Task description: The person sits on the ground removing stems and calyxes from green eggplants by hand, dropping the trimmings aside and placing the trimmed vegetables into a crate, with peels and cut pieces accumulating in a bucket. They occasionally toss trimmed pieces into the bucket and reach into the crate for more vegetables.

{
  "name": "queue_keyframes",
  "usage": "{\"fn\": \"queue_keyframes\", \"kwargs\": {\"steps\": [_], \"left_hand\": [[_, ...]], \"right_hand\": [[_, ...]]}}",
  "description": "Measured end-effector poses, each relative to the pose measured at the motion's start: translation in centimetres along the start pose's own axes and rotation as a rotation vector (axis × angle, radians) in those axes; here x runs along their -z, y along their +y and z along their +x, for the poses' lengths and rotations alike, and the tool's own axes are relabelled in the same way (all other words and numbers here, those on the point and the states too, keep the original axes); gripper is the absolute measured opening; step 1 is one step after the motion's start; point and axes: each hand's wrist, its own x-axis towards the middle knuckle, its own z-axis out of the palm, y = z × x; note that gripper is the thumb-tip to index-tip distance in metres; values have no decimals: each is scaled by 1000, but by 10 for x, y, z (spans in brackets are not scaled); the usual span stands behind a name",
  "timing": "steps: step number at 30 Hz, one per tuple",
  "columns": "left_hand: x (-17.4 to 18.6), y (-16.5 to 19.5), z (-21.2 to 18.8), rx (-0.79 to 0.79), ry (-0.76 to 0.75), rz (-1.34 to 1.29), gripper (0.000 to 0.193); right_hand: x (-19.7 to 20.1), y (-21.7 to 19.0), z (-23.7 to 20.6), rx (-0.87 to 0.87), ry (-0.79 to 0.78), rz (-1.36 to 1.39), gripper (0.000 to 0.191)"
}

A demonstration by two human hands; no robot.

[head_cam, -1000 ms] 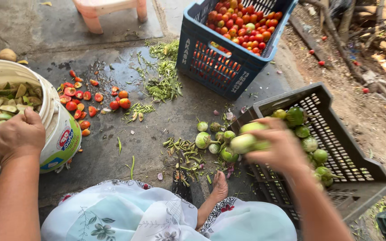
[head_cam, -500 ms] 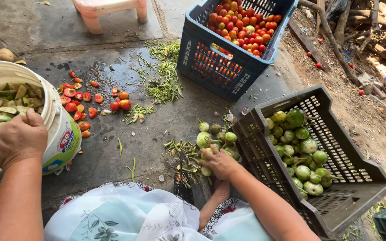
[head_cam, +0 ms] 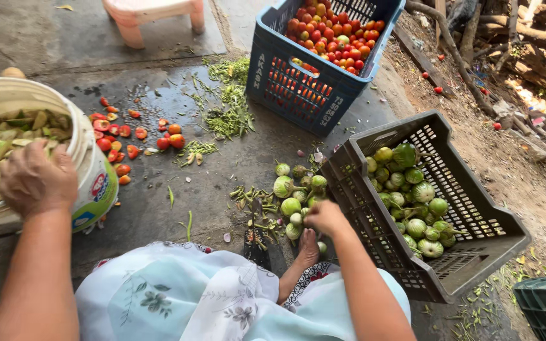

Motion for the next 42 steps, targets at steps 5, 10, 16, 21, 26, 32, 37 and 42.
{"fn": "queue_keyframes", "kwargs": {"steps": [5,10,16,21,26,32,37,42], "left_hand": [[60,80,-41,-35,13,-633,24],[84,198,-133,11,-49,-1296,22],[51,233,-196,187,-822,-1227,28],[12,239,-207,239,-898,-1205,27],[9,251,-226,98,-963,-1193,33],[5,263,-221,478,-1380,-1624,55],[-2,252,-213,294,-1312,-1600,46],[-6,243,-200,313,-1115,-1493,40]], "right_hand": [[-31,61,9,-309,-255,-437,25],[-63,79,-2,-401,-328,-160,27],[-53,56,5,-307,-283,-16,29],[-45,59,5,-596,-295,498,33],[-13,34,-3,-339,-219,-377,48],[-22,-67,-64,-55,-201,119,50],[-57,-121,-82,232,-141,263,44],[-59,-113,-52,315,-98,503,25]]}}
